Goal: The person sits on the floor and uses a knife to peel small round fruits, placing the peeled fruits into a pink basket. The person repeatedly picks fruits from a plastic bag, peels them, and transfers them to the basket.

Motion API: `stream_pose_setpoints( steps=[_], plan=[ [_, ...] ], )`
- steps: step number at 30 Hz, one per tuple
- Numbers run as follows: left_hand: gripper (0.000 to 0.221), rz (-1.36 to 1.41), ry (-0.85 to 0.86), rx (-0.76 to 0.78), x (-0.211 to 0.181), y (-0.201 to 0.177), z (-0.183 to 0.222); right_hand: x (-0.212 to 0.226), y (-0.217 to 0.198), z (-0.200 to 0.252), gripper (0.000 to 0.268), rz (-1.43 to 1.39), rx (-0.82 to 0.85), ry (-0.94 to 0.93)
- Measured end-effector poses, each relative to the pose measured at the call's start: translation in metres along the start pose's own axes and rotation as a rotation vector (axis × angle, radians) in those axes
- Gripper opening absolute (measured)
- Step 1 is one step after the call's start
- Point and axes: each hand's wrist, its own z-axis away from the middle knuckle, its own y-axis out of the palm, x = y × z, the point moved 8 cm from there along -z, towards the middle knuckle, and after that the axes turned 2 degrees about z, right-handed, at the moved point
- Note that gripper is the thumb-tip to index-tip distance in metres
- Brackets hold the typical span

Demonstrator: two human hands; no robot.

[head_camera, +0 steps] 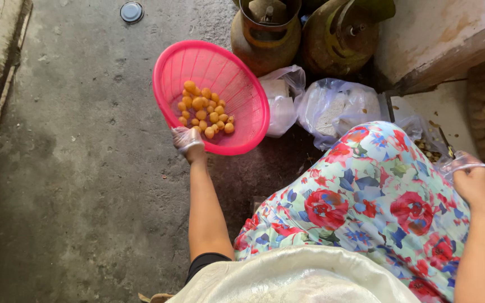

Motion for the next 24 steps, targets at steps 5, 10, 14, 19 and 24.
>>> stream_pose_setpoints(
  steps=[5,10,14,19,24],
  plan=[
    [0.034,0.202,0.051,0.159,-0.016,-0.009,-0.003,-0.002,0.006,-0.003,0.038,-0.002,0.053,0.05],
    [0.034,0.478,-0.124,0.017,0.006,-0.009,0.005,0.001,0.008,-0.003,0.038,0.016,0.083,0.016],
    [0.028,0.308,-0.399,-0.211,0.046,-0.036,0.034,-0.002,0.007,-0.002,0.038,0.11,0.092,0.028],
    [0.031,-0.038,-0.241,-0.232,0.042,-0.084,0.039,0.008,0.009,-0.008,0.041,0.068,0.085,-0.079],
    [0.028,-0.463,-0.053,-0.404,0.011,-0.088,0.054,0.005,0.012,-0.01,0.041,0.096,0.112,-0.036]
  ],
)
